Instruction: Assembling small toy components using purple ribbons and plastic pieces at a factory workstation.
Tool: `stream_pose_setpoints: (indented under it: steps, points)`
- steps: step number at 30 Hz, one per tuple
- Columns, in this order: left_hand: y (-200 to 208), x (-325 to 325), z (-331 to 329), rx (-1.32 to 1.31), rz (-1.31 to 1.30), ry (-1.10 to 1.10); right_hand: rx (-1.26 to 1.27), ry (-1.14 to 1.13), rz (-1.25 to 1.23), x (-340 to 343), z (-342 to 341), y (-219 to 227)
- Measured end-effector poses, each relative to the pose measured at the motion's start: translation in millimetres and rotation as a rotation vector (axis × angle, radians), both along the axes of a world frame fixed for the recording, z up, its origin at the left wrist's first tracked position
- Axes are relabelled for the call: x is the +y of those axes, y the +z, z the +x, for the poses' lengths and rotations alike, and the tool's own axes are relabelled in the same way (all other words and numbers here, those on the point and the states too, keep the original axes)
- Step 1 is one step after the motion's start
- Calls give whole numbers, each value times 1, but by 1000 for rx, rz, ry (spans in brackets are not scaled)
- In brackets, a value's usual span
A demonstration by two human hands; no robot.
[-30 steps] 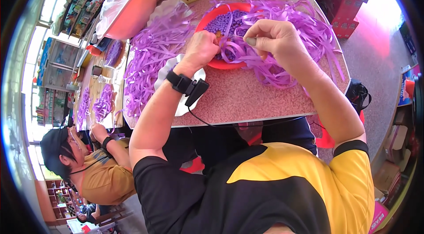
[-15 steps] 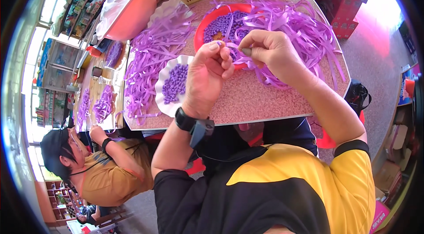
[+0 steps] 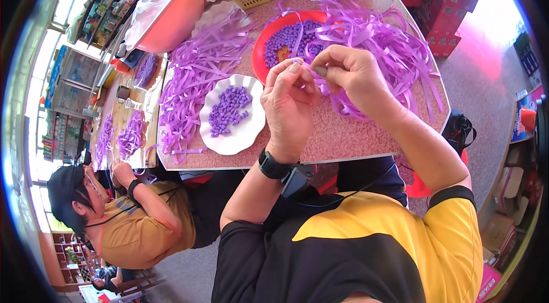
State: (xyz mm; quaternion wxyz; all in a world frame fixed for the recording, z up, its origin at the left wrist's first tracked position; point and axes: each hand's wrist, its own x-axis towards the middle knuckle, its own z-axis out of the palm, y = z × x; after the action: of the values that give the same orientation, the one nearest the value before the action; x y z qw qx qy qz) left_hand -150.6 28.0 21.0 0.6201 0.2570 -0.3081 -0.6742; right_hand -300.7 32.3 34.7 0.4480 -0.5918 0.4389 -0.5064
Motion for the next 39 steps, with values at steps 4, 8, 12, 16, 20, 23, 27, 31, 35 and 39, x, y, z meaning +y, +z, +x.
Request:
stream_pose_setpoints:
  steps: [4, 8, 12, 16, 20, 23, 27, 31, 35, 39]
  points:
    - [3, 3, -2, -42, -66, 44, -6, -6, 26, -1, 0, -1]
    - [4, 2, -1, -108, -116, 82, -41, -8, 20, -1, 1, -3]
    - [1, 3, 1, -132, -147, 90, -95, 42, 2, 0, 1, 0]
    - [-1, 6, 2, -154, -168, 131, -120, 59, 34, 1, 2, 2]
    - [0, 8, 5, -199, -189, 129, 38, 28, -32, 1, -1, 2]
    - [2, 11, 9, -261, -240, 152, 47, 52, -71, 2, -2, 5]
    - [4, 14, 11, -294, -295, 163, -29, 119, -33, 1, -3, 3]
    - [2, 17, 12, -308, -288, 159, -1, 116, -56, 1, -3, 3]
    - [-3, 19, 16, -291, -295, 121, 23, 145, -127, 4, -1, 5]
    - [-8, 23, 19, -299, -287, 99, 46, 135, -146, 5, 4, -2]
